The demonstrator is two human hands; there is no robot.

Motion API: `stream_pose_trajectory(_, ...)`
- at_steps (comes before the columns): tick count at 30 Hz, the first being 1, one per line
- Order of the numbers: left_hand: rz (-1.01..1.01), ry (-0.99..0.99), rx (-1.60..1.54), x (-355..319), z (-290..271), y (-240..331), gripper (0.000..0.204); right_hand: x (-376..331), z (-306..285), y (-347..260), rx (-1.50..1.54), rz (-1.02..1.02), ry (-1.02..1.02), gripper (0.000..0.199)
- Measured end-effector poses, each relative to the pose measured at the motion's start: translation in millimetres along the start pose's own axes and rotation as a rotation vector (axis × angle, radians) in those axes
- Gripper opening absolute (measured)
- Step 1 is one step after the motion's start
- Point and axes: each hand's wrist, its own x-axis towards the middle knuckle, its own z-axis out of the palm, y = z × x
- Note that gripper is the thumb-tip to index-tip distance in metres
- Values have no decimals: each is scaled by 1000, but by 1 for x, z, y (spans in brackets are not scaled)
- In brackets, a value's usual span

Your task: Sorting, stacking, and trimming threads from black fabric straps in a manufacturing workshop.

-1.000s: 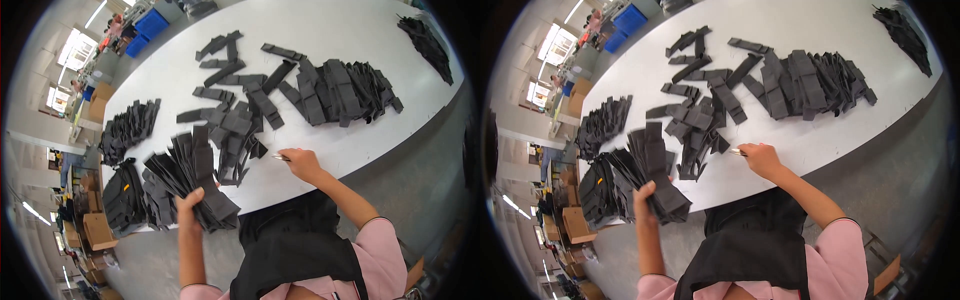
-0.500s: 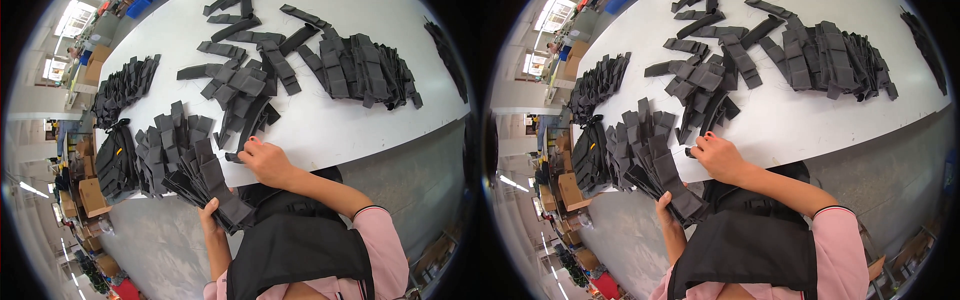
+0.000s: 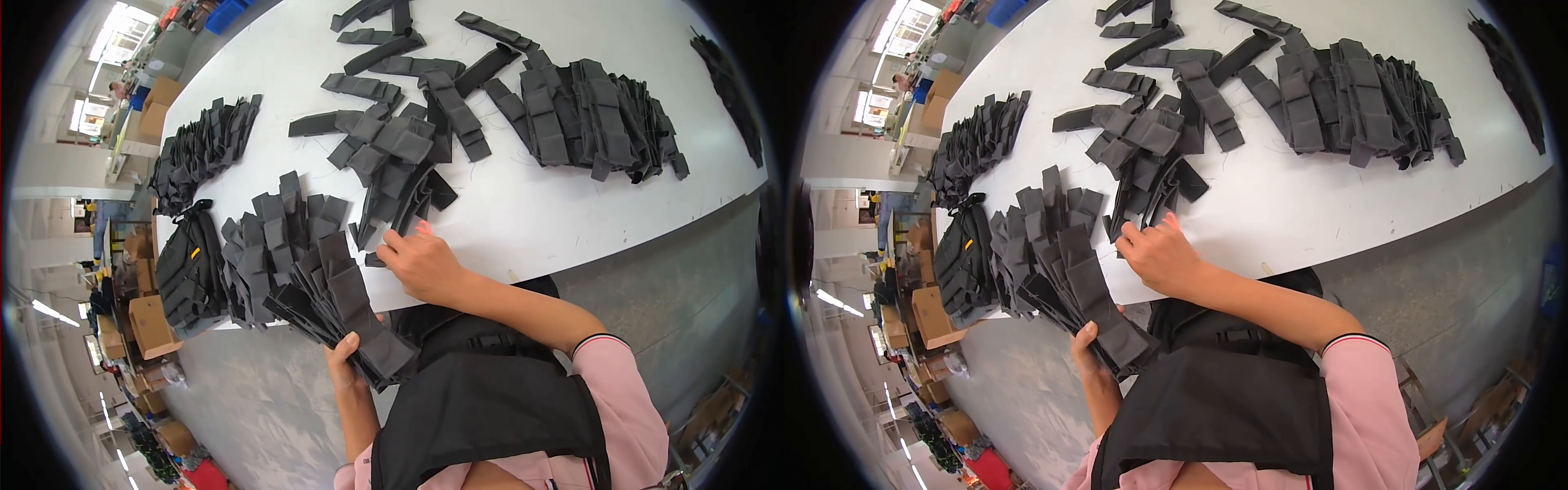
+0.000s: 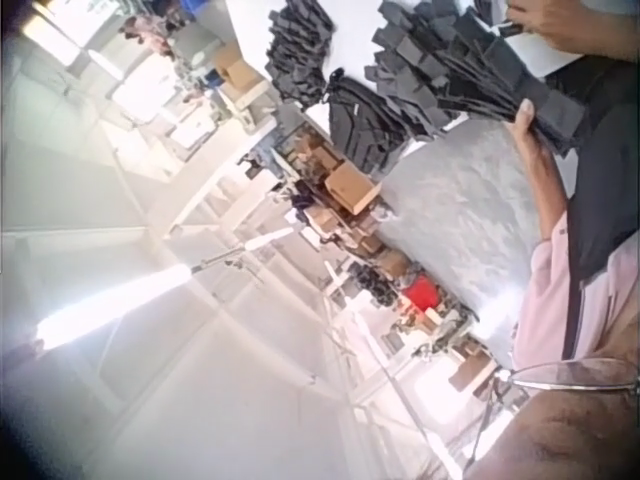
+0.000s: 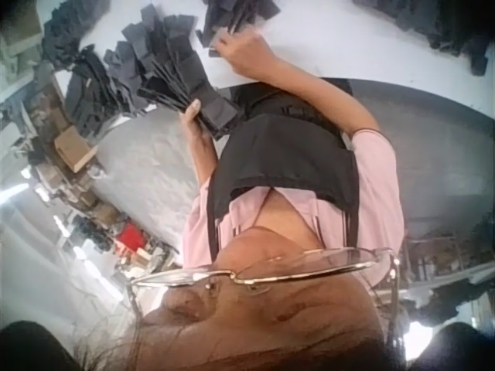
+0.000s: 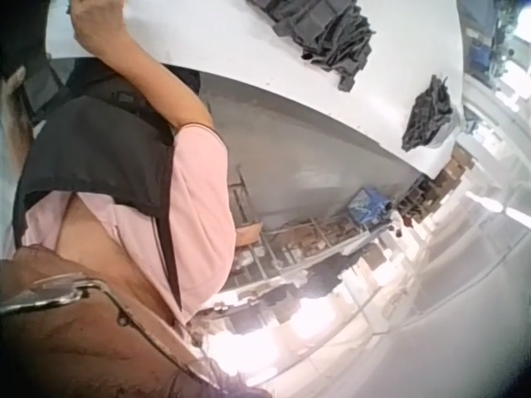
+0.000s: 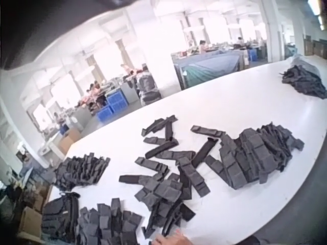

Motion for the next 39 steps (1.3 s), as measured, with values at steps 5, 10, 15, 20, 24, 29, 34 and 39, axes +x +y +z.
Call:
stream_pose_trajectory(5, 36, -3, 5, 4, 11, 8, 63, -11, -1, 9, 62, 131, -27, 13)
stream_pose_trajectory(10, 68, -191, 65, 41, 44, 44, 64, -59, -14, 24, 166, 388, -142, 24)
stream_pose_trajectory(15, 63, -552, 199, 90, 173, 51, 51, -93, -17, 11, 305, 532, -297, 29)
stream_pose_trajectory(20, -5, -756, 315, 125, 313, 13, 68, -115, -25, 17, 270, 508, -248, 29)
stream_pose_trajectory(24, 85, -630, 700, 155, 384, -45, 123, -122, -30, 18, 301, 505, -248, 27)
stream_pose_trajectory(29, -143, -714, 914, 129, 418, -91, 117, -140, -30, 22, 342, 512, -158, 29)
stream_pose_trajectory(34, -317, -970, 562, 116, 415, -96, 101, -136, -25, 28, 359, 494, -252, 28)
stream_pose_trajectory(39, 31, -887, 592, 121, 365, -77, 48, -134, -61, 35, 455, 693, -178, 31)
